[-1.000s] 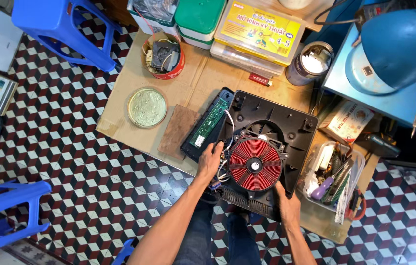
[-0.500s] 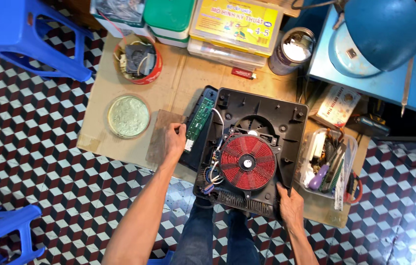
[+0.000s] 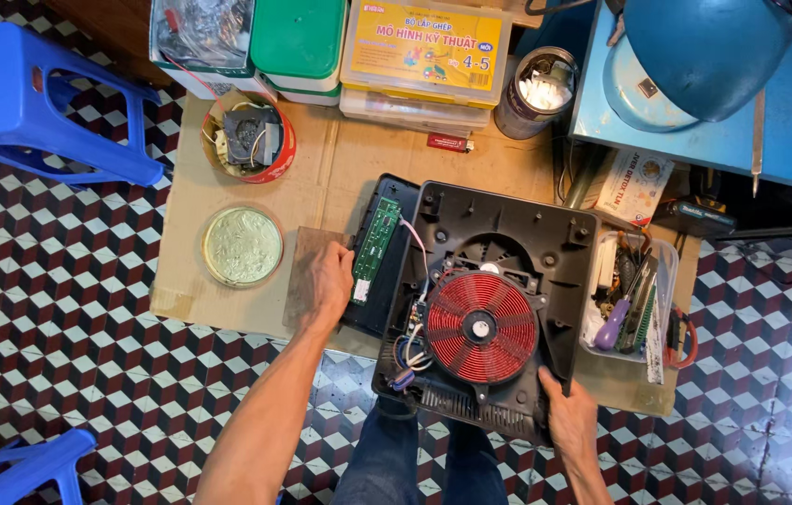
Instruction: The person uses a power drill to remove screws from the bottom of a black electronic device. They then lift the casing to reveal the internal fan and circuit board, disconnecting wires before moving the device.
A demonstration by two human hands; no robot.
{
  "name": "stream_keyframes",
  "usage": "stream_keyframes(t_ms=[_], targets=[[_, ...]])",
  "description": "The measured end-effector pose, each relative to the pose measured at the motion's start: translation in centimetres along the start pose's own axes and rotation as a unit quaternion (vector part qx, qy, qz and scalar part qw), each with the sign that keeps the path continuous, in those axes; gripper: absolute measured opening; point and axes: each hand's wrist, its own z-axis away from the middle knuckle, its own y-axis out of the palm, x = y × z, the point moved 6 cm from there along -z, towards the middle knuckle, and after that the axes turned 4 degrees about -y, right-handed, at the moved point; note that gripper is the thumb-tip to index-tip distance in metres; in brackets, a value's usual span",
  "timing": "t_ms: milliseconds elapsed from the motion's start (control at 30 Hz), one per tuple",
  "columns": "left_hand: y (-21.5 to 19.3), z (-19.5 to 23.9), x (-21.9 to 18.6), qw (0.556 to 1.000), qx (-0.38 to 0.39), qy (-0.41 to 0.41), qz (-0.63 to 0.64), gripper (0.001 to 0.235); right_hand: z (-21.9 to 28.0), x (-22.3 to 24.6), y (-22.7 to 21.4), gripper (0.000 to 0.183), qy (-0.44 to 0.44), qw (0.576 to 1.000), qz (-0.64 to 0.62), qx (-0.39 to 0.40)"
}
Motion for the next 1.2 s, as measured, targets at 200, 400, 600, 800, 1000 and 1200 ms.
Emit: stream_keyframes(t_ms=[200, 400, 600, 800, 1000, 1200], targets=[[0.6, 1.6, 1.1, 0.994, 0.075, -0.085, -0.013, 0.019, 3.2, -3.3, -1.9, 0.038, 0.033, 0.992, -0.106, -0.053], [-0.8, 2.7, 1.1, 0.939, 0.134, -0.202, 0.242, 0.052, 5.6, -4.9, -3.1, 0.035, 0.126, 0.975, -0.166, -0.08], [-1.1, 4.9, -3.7, 0.848, 0.296, -0.292, 0.329, 0.059, 7.4, -4.7, -4.4, 0.035, 0.084, 0.986, -0.119, -0.078], [-4.4, 8.9, -9.8, 0.89, 0.212, -0.239, 0.324, 0.055, 10.2, -5.6, -6.1, 0.033, 0.068, 0.964, -0.241, -0.083], [-12.2, 14.8, -17.5, 0.96, 0.135, -0.118, 0.214, 0.054, 14.1, -7.7, -9.7, 0.029, 0.07, 0.951, -0.28, -0.116], [-17.7, 23.2, -24.0, 0.98, 0.048, -0.097, 0.169, 0.045, 16.9, -13.2, -13.1, 0.03, 0.088, 0.929, -0.345, -0.096]])
